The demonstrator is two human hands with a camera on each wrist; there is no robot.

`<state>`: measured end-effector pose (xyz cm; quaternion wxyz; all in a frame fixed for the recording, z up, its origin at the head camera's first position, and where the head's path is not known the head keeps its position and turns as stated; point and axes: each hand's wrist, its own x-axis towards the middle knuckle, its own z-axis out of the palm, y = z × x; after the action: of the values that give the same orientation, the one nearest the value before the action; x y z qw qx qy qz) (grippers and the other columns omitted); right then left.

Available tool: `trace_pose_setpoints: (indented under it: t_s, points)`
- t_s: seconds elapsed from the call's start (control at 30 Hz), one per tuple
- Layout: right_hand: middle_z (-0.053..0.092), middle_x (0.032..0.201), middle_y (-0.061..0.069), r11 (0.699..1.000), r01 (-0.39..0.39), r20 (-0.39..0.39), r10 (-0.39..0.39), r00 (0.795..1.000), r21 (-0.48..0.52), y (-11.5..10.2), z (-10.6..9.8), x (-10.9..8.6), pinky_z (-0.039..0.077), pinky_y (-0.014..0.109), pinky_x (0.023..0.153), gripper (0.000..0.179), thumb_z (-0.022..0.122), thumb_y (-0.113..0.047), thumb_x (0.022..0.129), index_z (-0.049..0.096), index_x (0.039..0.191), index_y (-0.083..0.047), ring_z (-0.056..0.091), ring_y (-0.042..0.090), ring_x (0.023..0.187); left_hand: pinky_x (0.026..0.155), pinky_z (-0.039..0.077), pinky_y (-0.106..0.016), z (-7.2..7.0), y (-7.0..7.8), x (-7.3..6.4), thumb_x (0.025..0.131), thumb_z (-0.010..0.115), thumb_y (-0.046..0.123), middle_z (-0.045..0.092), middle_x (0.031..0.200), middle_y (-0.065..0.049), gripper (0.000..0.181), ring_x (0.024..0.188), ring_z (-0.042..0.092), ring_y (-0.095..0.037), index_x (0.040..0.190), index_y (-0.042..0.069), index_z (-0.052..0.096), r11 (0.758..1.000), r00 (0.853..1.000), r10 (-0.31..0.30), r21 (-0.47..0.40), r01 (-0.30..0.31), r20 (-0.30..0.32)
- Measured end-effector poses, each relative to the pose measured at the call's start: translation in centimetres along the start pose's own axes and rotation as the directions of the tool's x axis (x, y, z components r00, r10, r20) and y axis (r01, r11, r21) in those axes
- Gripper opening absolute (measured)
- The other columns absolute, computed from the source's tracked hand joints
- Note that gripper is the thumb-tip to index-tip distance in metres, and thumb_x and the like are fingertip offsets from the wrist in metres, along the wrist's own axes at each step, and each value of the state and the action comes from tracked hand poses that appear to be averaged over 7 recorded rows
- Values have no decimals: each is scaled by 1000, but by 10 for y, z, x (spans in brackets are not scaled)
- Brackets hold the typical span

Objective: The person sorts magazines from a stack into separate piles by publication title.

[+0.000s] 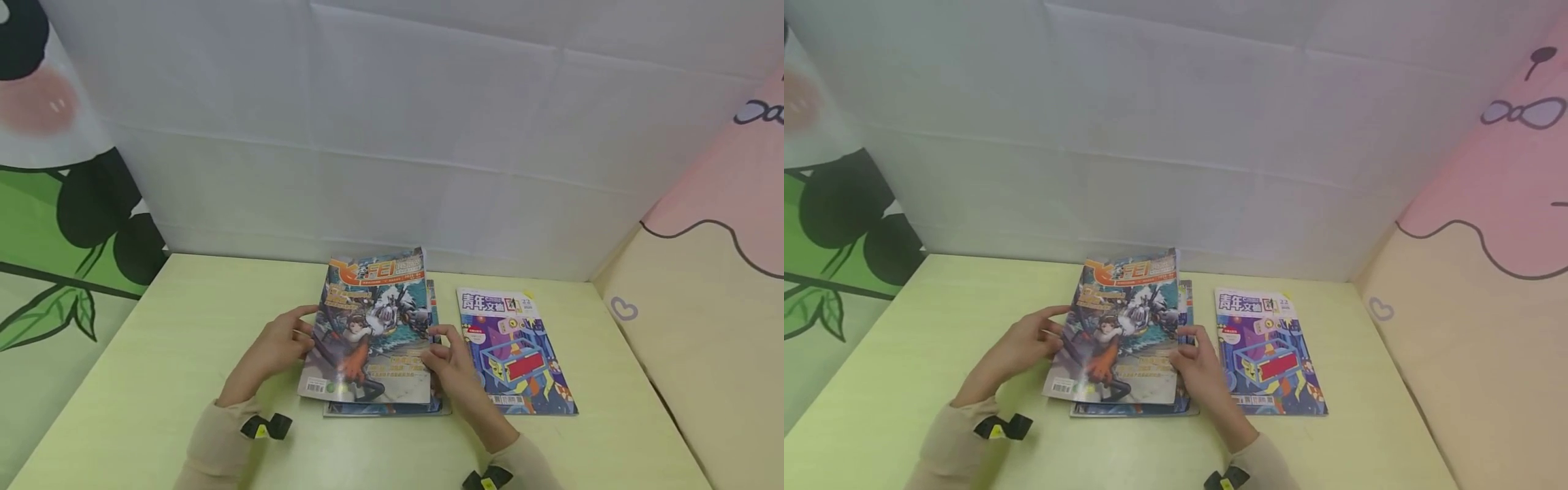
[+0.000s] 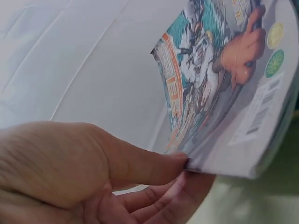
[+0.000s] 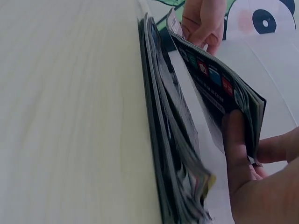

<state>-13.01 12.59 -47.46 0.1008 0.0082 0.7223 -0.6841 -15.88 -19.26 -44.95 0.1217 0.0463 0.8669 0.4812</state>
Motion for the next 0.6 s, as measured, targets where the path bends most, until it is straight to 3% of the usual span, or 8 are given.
trace_pose_setpoints:
  t_s: [0.1,0.2,0.5,0.6]
  points:
    - [68,88,5,1000,15,6,-15,1000,1,-3,12,1,42,26,50,35,56,-1,102,45,134,-10,53,15,62,72,61,-35,-12,-3,-3,92,59,-9,64,112,-24,65,91,67,-26,153,-5,37,1000,1000,0,28,0,15]
    - [68,90,6,1000,26,33,-27,999,17,-2,12,2,43,26,53,35,55,-1,103,44,135,-9,53,14,65,72,60,-35,-13,0,-3,94,61,-6,63,114,-25,65,95,66,-28,153,-6,35,999,1000,-14,41,13,20]
    - [69,88,7,999,47,35,-47,998,2,1,10,4,44,27,51,34,55,0,102,45,132,-10,51,15,59,77,59,-39,-5,-2,-4,98,55,-3,61,122,-30,61,109,63,-41,155,-2,34,996,999,-30,84,32,-22]
    - [70,89,10,999,49,25,-49,998,-16,2,9,4,42,25,45,34,56,-1,102,47,132,-12,50,14,57,78,58,-40,0,-5,-3,97,53,-3,60,122,-30,61,110,62,-43,155,-2,33,994,998,-45,95,48,-34]
